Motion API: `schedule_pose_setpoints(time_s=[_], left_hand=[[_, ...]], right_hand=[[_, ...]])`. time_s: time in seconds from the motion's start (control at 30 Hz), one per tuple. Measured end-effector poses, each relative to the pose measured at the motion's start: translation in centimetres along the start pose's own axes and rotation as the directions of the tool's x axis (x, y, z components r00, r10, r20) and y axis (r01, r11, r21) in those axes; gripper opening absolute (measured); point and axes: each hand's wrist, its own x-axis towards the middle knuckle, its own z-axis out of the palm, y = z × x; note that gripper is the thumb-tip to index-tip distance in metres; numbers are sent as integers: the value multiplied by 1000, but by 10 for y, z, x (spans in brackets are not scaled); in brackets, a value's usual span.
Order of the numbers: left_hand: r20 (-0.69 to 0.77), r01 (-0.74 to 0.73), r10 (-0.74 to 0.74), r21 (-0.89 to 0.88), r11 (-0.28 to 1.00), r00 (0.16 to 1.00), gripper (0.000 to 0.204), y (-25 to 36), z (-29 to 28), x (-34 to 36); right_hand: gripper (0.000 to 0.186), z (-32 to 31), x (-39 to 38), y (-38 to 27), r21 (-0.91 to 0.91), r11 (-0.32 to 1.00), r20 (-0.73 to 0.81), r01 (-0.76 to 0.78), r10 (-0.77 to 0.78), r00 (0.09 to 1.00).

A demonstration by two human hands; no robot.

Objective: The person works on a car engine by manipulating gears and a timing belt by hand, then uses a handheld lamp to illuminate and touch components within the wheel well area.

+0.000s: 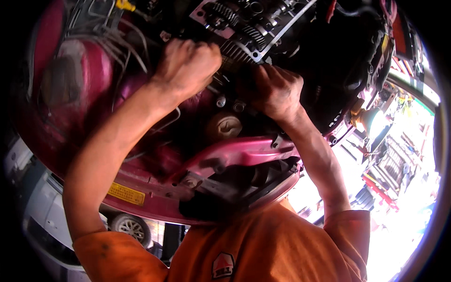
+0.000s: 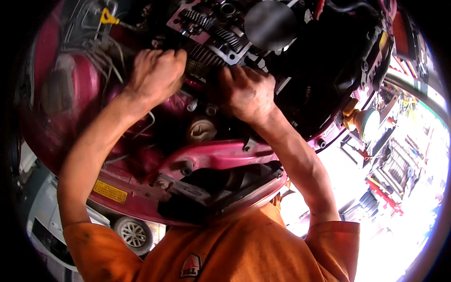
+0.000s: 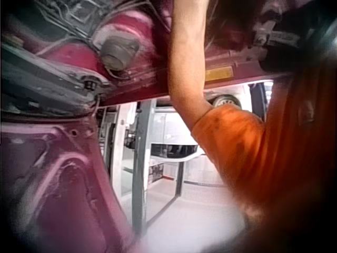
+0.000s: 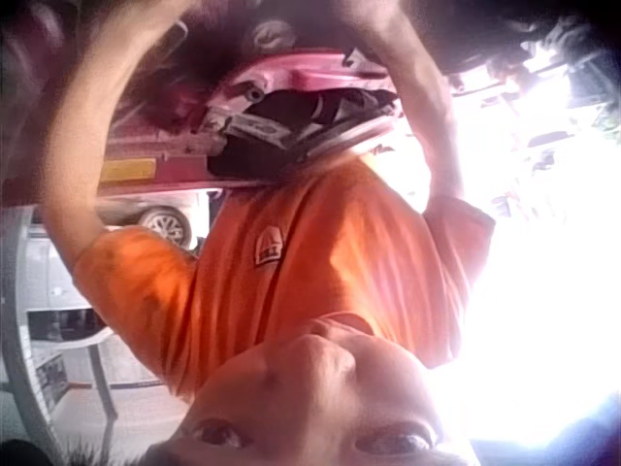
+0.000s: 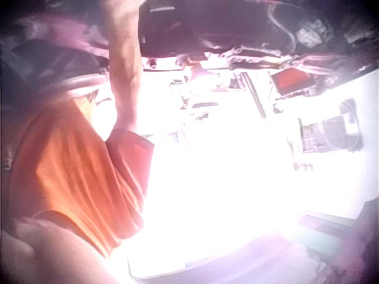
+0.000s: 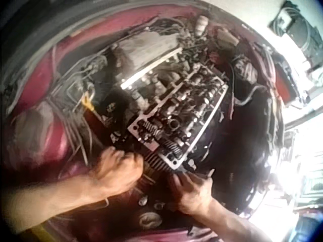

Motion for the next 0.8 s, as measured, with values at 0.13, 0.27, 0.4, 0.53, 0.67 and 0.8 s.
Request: schedule_pose_setpoints(time_s=[0.13,0.27,0.4,0.53,0.67,0.8], left_hand=[[165,94,-116,133,987,979,10,11,-9,8],[227,102,-147,202,974,963,25,12,-10,7],[300,130,-194,220,967,934,42,14,-14,8],[267,111,-175,238,965,948,47,12,-12,6],[237,114,-174,247,962,956,48,12,-9,4],[220,122,-180,251,960,959,49,14,-9,6]], right_hand=[[28,2,0,5,35,999,-81,30,-27,996],[26,9,1,7,53,998,-163,42,-33,986],[24,7,-1,7,-3,1000,-116,22,-22,993],[21,8,0,8,19,999,-165,27,-23,986],[18,11,-2,7,57,998,-208,4,8,978],[16,10,-3,8,64,998,-152,-4,13,988]])
